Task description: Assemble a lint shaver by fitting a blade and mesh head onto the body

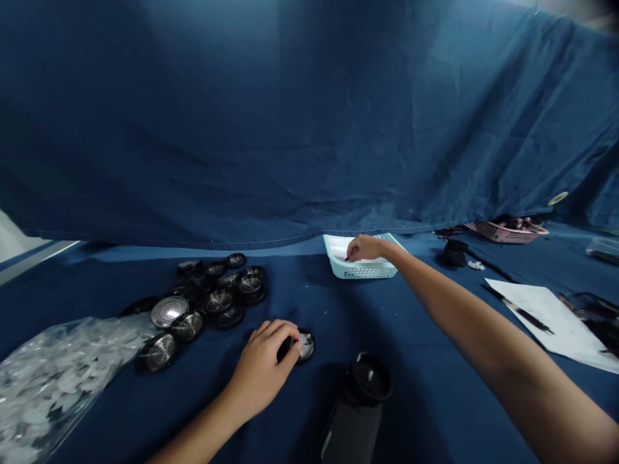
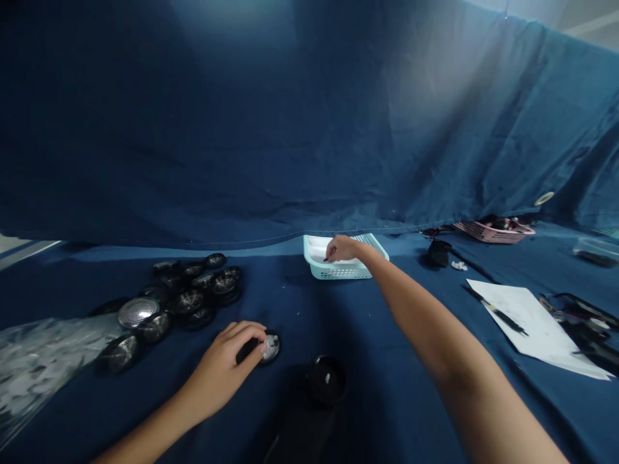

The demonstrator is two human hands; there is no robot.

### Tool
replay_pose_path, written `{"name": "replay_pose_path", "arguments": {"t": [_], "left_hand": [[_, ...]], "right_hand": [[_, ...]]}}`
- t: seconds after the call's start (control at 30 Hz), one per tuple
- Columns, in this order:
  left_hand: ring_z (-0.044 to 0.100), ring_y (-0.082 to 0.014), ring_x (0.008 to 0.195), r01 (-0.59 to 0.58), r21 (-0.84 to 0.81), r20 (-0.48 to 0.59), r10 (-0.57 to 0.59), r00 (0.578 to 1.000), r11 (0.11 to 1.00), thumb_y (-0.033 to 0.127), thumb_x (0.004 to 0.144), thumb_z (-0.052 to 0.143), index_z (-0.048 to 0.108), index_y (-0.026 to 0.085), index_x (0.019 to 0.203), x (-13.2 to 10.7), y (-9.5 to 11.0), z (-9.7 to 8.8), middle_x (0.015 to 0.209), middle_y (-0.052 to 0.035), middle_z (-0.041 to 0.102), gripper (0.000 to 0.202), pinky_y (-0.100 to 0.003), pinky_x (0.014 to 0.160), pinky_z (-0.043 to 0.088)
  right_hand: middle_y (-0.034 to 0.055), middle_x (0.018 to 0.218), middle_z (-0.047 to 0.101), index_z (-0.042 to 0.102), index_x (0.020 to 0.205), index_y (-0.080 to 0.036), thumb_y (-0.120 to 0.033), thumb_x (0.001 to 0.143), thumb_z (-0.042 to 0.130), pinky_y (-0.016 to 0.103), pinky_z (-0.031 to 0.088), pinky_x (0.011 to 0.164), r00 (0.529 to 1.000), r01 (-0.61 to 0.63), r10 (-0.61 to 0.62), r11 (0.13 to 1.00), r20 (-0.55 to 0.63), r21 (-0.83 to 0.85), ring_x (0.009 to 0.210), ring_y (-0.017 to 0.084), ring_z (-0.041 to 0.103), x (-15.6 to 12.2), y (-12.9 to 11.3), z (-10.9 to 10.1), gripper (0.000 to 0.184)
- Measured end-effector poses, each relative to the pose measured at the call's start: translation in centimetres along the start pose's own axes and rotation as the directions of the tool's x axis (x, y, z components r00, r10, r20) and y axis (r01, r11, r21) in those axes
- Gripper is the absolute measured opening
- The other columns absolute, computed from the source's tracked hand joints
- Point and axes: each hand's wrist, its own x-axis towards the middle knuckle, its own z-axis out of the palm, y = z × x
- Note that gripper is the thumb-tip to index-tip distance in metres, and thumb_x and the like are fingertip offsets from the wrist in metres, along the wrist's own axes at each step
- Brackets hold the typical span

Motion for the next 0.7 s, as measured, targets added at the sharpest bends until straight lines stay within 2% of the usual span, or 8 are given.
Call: {"name": "replay_pose_path", "arguments": {"t": [0.13,0.27,0.4,0.5,0.57,0.7], "left_hand": [[0.058,-0.0226,0.1,0.009,0.003,0.009,-0.009,1.0,1.0,0.028,0.092,0.047,0.06,0.025,0.089,0.0,0.0,-0.1,0.106,-0.0003,0.066,0.014,-0.042,0.094,0.04],[0.058,-0.0223,0.099,0.01,0.01,0.005,-0.01,1.0,1.0,0.027,0.091,0.048,0.06,0.025,0.089,-0.1,-0.1,-0.1,0.105,0.0005,0.066,0.012,-0.042,0.095,0.04],[0.058,-0.0221,0.1,0.002,0.005,-0.007,-0.002,1.0,1.0,0.028,0.092,0.048,0.06,0.025,0.09,-0.2,-0.3,0.1,0.106,0.0002,0.065,0.013,-0.042,0.097,0.038],[0.058,-0.0218,0.102,0.0,0.001,-0.005,0.0,1.0,1.0,0.028,0.093,0.047,0.06,0.025,0.09,-0.2,-0.3,0.1,0.106,0.0,0.065,0.013,-0.042,0.098,0.038],[0.058,-0.0218,0.102,-0.004,0.003,-0.003,0.004,1.0,1.0,0.029,0.093,0.047,0.06,0.025,0.09,-0.2,-0.3,0.0,0.106,-0.0001,0.065,0.013,-0.042,0.097,0.038],[0.058,-0.0221,0.102,-0.012,-0.001,-0.012,0.012,1.0,1.0,0.029,0.092,0.048,0.061,0.025,0.09,-0.1,-0.2,0.0,0.106,-0.0009,0.065,0.014,-0.039,0.092,0.042]], "right_hand": [[0.0044,0.08,0.07,0.066,0.086,-0.014,-0.028,0.082,0.069,0.029,0.053,0.071,0.973,0.104,-0.053,0.97,-0.224,0.222,0.077,0.016,0.066,-2.7,-1.4,-0.4,0.015],[0.0051,0.076,0.07,0.06,0.084,-0.016,-0.036,0.08,0.067,0.027,0.053,0.064,0.913,0.252,-0.064,0.865,-0.403,0.433,0.074,0.018,0.068,-5.7,-3.4,1.4,0.021],[0.0027,0.079,0.067,0.061,0.091,-0.018,-0.038,0.075,0.074,0.028,0.052,0.066,0.841,0.386,-0.05,0.752,-0.538,0.534,0.075,0.016,0.066,-7.6,-5.2,3.3,0.029],[0.0022,0.084,0.066,0.068,0.098,-0.019,-0.034,0.072,0.078,0.028,0.05,0.072,0.806,0.437,-0.025,0.7,-0.592,0.565,0.077,0.015,0.062,-8.3,-6.2,3.8,0.032],[0.0018,0.084,0.064,0.072,0.097,-0.021,-0.032,0.071,0.079,0.028,0.049,0.073,0.802,0.448,-0.001,0.662,-0.597,0.601,0.077,0.015,0.06,-8.5,-6.7,3.9,0.03],[0.002,0.084,0.066,0.072,0.101,-0.022,-0.036,0.072,0.078,0.028,0.049,0.066,0.853,0.415,0.071,0.51,-0.517,0.753,0.076,0.016,0.061,-8.5,-7.0,3.8,0.033]]}}
